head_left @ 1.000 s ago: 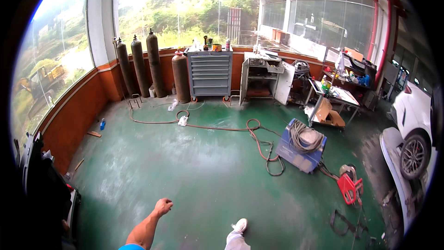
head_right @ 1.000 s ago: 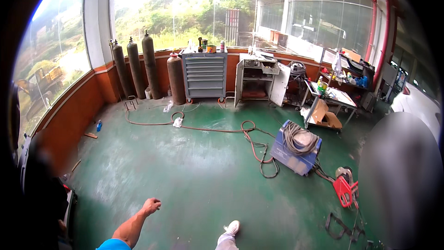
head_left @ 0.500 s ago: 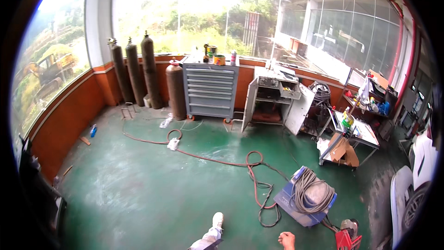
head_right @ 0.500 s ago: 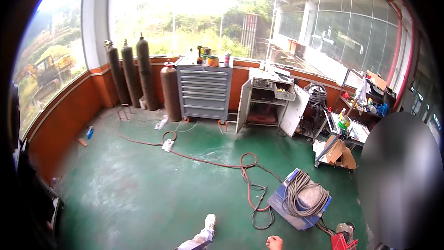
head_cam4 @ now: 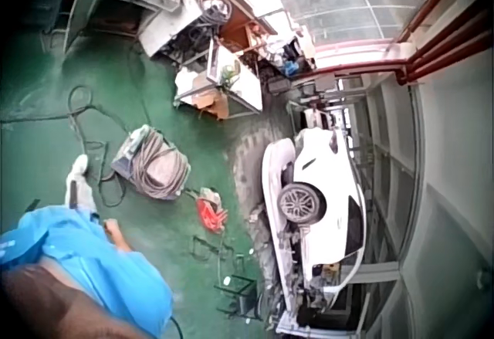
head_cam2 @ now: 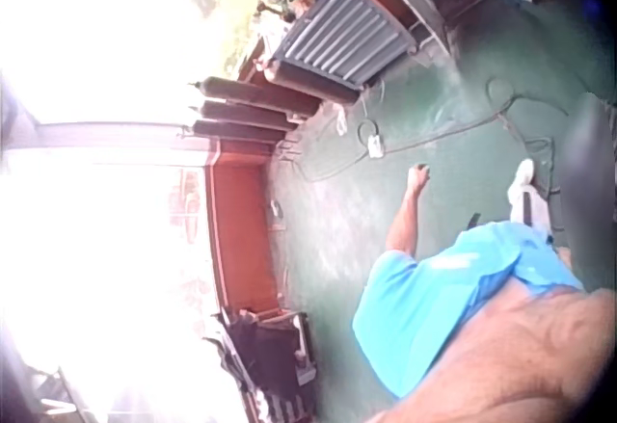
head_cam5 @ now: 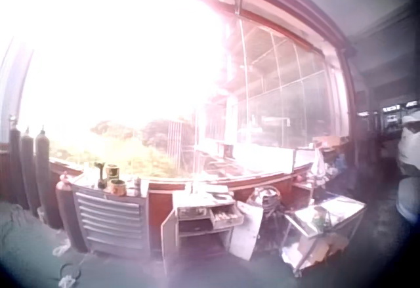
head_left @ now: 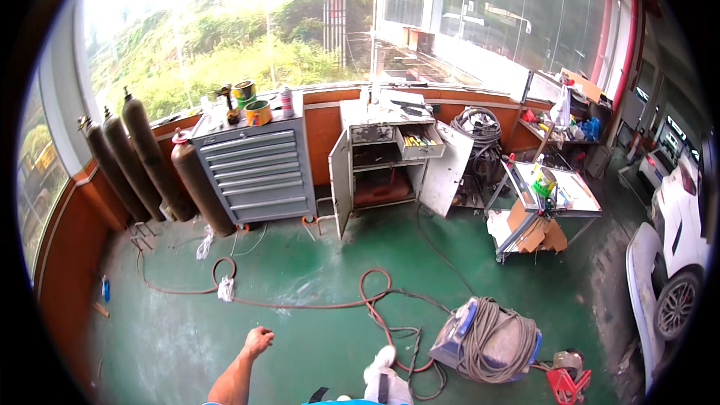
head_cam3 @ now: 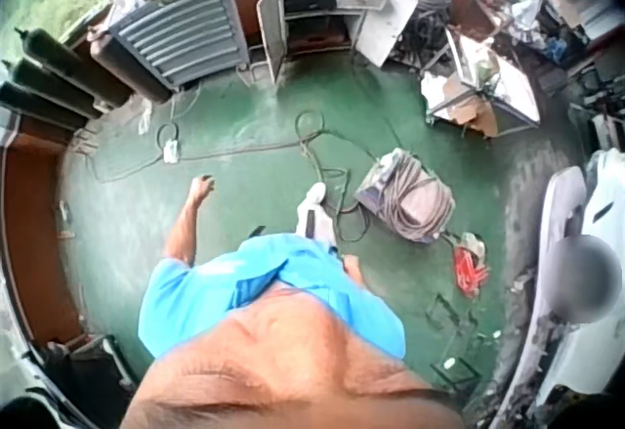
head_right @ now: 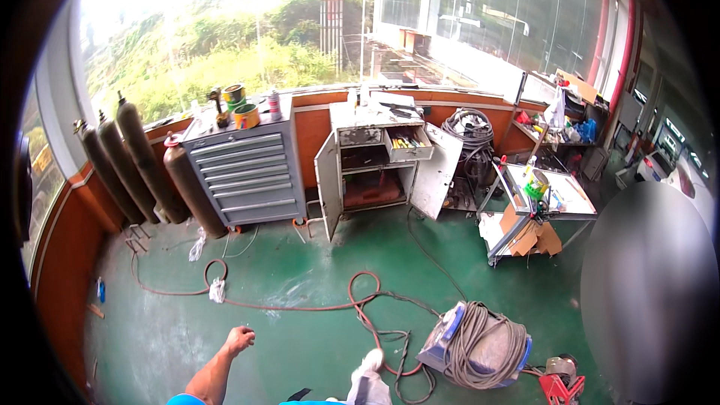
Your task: The person removes a car door handle, retrieves a screwdriver from a toolbox, and uses it to adjust the door mechanism. The person then reattaches the handle and tests the door opening and closing.
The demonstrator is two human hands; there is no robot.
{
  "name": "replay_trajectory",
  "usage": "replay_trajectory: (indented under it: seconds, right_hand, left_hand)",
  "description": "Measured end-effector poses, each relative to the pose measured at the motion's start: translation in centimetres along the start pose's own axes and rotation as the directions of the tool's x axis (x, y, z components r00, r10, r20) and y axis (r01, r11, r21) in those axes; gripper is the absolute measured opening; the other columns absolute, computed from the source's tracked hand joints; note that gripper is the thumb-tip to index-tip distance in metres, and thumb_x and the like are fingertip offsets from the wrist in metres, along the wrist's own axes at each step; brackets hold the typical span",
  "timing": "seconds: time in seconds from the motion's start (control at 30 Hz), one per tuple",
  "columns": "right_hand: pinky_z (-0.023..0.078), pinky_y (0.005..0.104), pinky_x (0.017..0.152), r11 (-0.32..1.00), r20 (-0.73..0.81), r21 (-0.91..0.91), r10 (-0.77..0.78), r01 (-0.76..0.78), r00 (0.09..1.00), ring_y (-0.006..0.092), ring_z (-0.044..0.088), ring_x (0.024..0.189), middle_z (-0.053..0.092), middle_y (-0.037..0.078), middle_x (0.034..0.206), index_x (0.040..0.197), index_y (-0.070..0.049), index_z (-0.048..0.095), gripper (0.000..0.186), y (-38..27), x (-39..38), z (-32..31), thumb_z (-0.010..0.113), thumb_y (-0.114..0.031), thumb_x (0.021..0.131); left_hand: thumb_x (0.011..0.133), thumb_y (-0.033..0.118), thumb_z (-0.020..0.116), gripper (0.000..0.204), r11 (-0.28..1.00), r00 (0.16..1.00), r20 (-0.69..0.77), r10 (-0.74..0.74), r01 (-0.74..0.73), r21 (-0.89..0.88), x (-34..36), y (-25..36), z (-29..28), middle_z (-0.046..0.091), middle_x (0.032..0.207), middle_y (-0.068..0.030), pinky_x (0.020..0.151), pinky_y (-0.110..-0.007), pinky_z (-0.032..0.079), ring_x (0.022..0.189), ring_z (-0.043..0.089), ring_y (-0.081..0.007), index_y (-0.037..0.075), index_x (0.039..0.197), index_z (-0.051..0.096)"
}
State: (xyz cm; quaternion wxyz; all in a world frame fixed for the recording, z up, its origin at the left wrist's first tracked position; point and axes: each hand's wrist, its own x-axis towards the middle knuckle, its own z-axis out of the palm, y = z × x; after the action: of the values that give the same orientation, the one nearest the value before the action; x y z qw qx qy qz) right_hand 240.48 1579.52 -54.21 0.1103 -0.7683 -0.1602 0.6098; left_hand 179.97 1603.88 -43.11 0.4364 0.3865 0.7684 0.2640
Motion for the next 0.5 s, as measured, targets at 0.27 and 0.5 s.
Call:
replay_trajectory:
  seconds: [0.27, 0.5]
  right_hand:
    - [0.044, 0.0366, 0.042, 0.997, 0.019, 0.077, 0.005, -0.006, 1.0, 0.0219, 0.058, 0.049, 0.063, 0.012, 0.065, 0.077, -0.003, 0.066, 0.013, -23.9, 17.9, -2.9, 0.064, -0.013, 0.084]
    - [0.048, 0.0315, 0.049, 0.908, -0.153, 0.163, -0.364, 0.387, 0.919, 0.0157, 0.061, 0.055, 0.065, 0.006, 0.068, 0.085, -0.003, 0.067, 0.006, -60.2, 22.4, -12.5, 0.065, -0.008, 0.086]
  left_hand:
    - [0.083, 0.018, 0.068, 0.025, 0.956, 0.953, 0.076, -0.292, 0.293, -0.005, 14.1, 4.3, 6.0, 0.071, 0.076, -0.0115, 0.055, -0.036, 0.055, 0.063, 0.068, -0.0203, -0.003, 0.096, 0.072]
    - [0.087, 0.02, 0.068, 0.017, 0.975, 0.985, 0.157, 0.076, -0.107, 0.194, 14.4, 16.8, 12.3, 0.068, 0.081, -0.0111, 0.062, -0.036, 0.052, 0.067, 0.063, -0.0224, 0.005, 0.095, 0.069]
